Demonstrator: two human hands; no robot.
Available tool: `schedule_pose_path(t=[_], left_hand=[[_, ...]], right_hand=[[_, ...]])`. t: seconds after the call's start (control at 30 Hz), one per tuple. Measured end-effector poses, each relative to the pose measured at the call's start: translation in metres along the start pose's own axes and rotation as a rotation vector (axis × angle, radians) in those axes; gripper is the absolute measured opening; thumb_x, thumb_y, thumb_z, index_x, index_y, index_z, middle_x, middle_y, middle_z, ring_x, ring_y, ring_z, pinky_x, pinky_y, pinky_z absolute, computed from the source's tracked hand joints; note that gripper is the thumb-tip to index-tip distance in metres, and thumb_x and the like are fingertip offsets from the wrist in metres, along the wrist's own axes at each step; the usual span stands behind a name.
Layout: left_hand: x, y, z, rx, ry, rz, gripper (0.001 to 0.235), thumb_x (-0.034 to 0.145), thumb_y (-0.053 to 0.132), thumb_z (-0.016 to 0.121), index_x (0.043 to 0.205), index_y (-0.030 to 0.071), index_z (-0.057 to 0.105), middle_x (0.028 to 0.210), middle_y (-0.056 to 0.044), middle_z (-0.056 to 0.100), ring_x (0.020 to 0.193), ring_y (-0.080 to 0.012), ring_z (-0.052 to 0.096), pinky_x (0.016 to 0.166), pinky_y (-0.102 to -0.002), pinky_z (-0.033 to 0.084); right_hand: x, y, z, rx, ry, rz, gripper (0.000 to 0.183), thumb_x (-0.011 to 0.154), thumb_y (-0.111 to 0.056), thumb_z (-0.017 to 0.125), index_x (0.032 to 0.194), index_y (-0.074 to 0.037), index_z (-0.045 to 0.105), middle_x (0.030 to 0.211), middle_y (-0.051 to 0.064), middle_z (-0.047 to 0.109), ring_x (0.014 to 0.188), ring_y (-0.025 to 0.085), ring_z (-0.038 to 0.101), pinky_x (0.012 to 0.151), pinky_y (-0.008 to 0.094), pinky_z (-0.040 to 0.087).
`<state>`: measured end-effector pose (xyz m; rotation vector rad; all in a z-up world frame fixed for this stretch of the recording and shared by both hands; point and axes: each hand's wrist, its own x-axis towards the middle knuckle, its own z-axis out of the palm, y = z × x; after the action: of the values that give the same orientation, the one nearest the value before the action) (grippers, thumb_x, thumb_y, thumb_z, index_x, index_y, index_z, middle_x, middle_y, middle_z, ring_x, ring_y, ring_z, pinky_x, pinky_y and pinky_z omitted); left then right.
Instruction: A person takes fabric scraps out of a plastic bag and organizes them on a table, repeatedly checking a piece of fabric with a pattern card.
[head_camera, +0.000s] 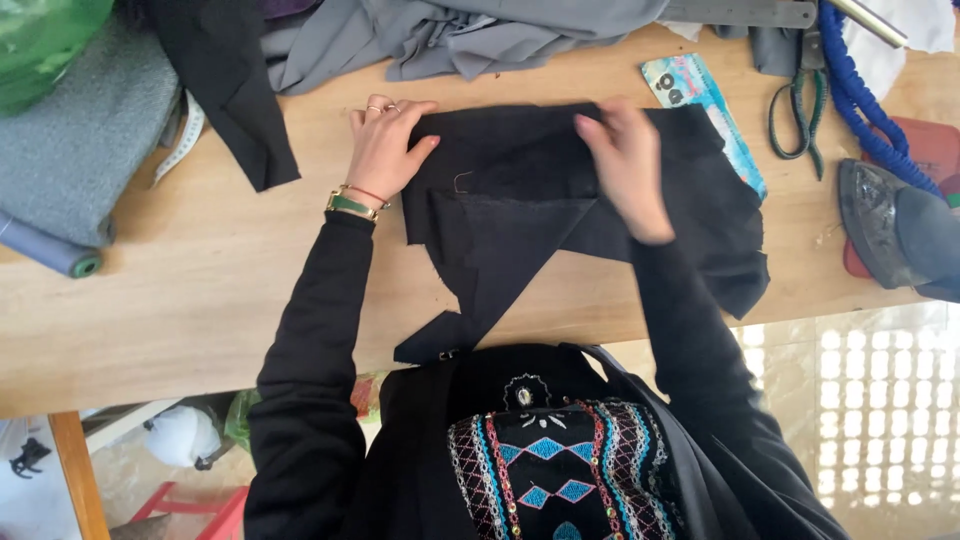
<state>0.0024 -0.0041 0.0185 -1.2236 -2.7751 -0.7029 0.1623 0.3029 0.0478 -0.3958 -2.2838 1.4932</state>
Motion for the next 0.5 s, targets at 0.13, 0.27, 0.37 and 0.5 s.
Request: schedule_pose_path(t=[0.13, 0.27, 0.37, 0.5], left_hand=[[0.011, 0.011, -0.005, -0.129, -0.065, -0.019, 0.034, 0.093, 0.029, 0.076, 0.126, 0.023, 0.068, 0.107, 0.008, 0.074, 0.107, -0.0275, 0.049, 0.08, -0.042, 0.028], [0.03, 0.022, 0.016, -0.126, -0.06, 0.062, 0.026, 0.095, 0.037, 0.071, 0.118, 0.025, 0.072, 0.109, 0.006, 0.075, 0.104, -0.0273, 0.051, 0.078, -0.044, 0.03], [0.042, 0.024, 0.041, -0.101, -0.06, 0.116, 0.018, 0.094, 0.034, 0.072, 0.106, 0.021, 0.074, 0.109, 0.004, 0.075, 0.106, -0.0291, 0.053, 0.082, -0.045, 0.032], [0.049, 0.011, 0.068, -0.081, -0.076, 0.081, 0.014, 0.092, 0.032, 0.076, 0.09, 0.02, 0.07, 0.095, 0.001, 0.069, 0.108, -0.0347, 0.053, 0.078, -0.046, 0.038]], right_hand=[[-0.022, -0.045, -0.082, -0.221, 0.104, 0.12, 0.023, 0.104, -0.019, 0.075, 0.119, -0.013, 0.058, 0.097, 0.0, 0.065, 0.088, 0.011, 0.062, 0.082, 0.027, 0.047], [-0.01, 0.013, -0.126, -0.129, 0.164, 0.136, 0.023, 0.11, 0.002, 0.066, 0.113, -0.013, 0.05, 0.068, -0.01, 0.029, 0.061, 0.002, 0.028, 0.061, 0.022, 0.022], [0.001, 0.063, -0.137, -0.351, 0.135, 0.189, 0.027, 0.105, -0.001, 0.07, 0.124, -0.012, 0.054, 0.064, -0.007, 0.038, 0.058, 0.007, 0.038, 0.063, 0.026, 0.032], [0.015, 0.143, -0.149, -0.622, 0.085, 0.14, 0.034, 0.098, -0.014, 0.083, 0.128, -0.009, 0.069, 0.073, 0.0, 0.057, 0.07, 0.019, 0.06, 0.068, 0.037, 0.046]])
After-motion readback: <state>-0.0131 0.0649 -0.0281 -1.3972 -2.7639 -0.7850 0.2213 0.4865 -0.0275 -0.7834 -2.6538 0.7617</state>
